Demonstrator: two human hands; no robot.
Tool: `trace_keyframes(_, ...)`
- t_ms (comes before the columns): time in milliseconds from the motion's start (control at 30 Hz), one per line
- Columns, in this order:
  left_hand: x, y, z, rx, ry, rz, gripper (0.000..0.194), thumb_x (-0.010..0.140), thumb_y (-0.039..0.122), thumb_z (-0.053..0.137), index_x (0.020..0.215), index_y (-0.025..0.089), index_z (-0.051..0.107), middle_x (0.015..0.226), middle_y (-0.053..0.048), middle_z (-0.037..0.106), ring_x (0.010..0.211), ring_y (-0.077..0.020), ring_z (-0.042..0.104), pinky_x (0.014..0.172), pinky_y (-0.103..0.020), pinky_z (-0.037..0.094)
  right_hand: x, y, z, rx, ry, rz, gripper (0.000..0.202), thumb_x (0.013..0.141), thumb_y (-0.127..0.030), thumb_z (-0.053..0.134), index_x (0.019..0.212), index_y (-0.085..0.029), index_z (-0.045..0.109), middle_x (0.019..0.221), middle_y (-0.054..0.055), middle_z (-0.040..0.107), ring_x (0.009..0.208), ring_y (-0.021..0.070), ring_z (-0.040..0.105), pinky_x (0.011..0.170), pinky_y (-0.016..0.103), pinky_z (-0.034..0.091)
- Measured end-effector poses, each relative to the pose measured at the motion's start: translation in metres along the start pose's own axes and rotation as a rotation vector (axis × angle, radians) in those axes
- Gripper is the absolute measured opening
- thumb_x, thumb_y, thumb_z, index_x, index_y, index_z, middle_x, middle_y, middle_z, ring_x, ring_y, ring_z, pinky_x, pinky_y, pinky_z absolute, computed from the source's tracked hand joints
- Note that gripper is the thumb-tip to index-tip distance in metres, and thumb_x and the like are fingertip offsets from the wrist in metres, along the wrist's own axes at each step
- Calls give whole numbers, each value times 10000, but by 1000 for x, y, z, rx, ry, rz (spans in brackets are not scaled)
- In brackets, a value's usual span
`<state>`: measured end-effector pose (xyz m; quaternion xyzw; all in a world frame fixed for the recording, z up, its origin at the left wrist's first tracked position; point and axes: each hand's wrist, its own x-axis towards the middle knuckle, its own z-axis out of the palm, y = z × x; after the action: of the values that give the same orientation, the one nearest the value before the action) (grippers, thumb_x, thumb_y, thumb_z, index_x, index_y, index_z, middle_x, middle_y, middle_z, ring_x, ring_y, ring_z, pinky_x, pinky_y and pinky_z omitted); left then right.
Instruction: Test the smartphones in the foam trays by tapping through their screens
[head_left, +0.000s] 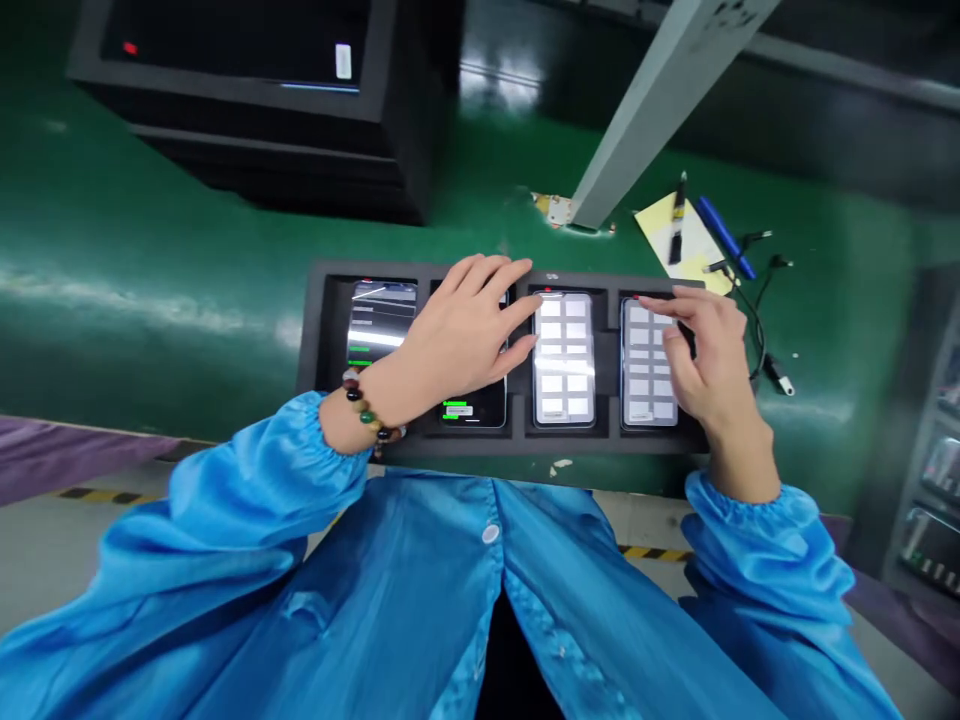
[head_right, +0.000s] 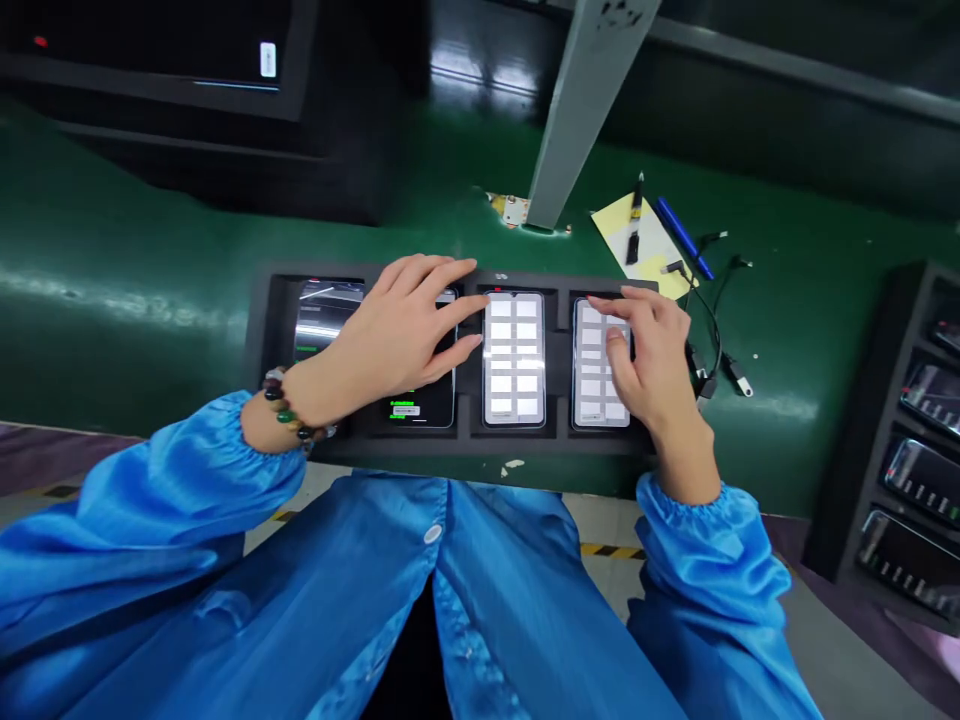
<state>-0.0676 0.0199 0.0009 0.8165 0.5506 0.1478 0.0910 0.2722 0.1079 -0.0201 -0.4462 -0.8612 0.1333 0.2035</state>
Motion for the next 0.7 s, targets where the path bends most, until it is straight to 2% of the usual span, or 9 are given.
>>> trace_keyframes(133,10,1,12,62,-5,-37,447,1107,452,517,1448,195,650,1698,-196,508,1550,-428,490,1319,-676,371,10,-6,6,-3,-85,-22,356,1080,-311,467,1363,-255,677,1422,113,746,1478,361,586,1232,633,399)
trace_keyframes(267,7,7,14,48,17,-55,423,1098,451,543,1434,229,669,1700,-142,525,1569,-407,480,1357,-673,322,9,-9,5,-6,-118,-47,356,1081,-298,447,1364,-273,661,1434,98,749,1477,364,583,1213,638,391)
trace_keyframes(433,-4,23,9,114,-22,-22,407,1104,469,541,1394,237,707,1680,-112,558,1539,-390,514,1362,-661,322,-15,-13,-1,-4,-134,-92,327,1095,-311,440,1323,-278,671,1396,94,760,1452,349,613,1179,600,413)
trace_keyframes(567,-18,34,7,206,-37,47,447,1113,495,526,1397,205,712,1600,-132,621,1469,-371,575,1336,-622,380,-38,-17,-4,4,-113,-134,330,1066,-240,482,1334,-284,669,1377,84,772,1420,337,647,1154,576,437)
trace_keyframes(700,-32,43,8,195,-7,93,425,1091,481,571,1343,189,750,1470,-131,691,1379,-350,629,1307,-593,424,-58,-17,-8,2,-107,-185,368,1033,-158,542,1358,-288,652,1385,61,782,1406,331,664,1136,551,450)
